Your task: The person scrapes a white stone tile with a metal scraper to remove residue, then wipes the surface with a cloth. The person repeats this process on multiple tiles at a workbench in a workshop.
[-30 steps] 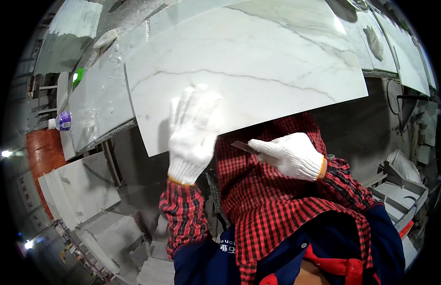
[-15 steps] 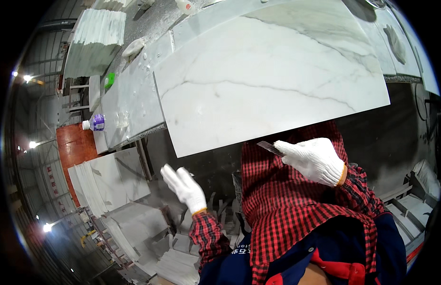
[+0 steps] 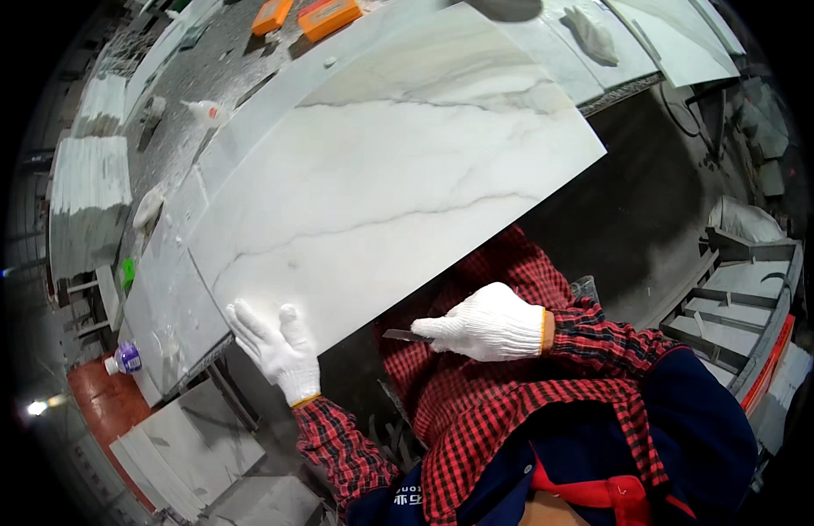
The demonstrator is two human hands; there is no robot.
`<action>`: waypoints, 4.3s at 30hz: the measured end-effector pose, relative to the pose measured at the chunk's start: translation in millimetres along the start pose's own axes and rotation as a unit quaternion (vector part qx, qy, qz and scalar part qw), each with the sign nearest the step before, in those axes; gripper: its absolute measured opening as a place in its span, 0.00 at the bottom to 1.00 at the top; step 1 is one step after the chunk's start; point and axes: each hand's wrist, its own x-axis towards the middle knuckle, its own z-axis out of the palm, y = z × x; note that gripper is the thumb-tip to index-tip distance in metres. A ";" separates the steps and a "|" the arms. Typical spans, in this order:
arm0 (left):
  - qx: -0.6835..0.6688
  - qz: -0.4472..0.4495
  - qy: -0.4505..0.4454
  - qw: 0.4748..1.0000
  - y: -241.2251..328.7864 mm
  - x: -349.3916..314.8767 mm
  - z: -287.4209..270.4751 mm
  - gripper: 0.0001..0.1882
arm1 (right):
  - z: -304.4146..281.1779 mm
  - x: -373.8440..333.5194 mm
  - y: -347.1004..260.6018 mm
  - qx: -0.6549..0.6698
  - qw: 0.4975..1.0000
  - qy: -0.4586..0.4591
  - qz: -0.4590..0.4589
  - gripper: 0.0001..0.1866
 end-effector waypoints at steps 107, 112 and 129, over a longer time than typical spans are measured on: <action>-0.457 -0.126 -0.221 0.852 99.1 -20.9 -65.4 0.22 | -79.7 -24.4 20.8 0.036 0.907 0.364 0.210 0.17; -0.445 -0.265 -0.094 0.850 84.6 7.4 -58.1 0.14 | -100.2 -32.0 51.8 -0.133 0.904 0.314 0.258 0.20; -0.122 0.222 -0.167 0.953 124.1 5.4 -19.3 0.47 | -123.6 7.5 46.4 -0.127 0.928 0.245 0.252 0.25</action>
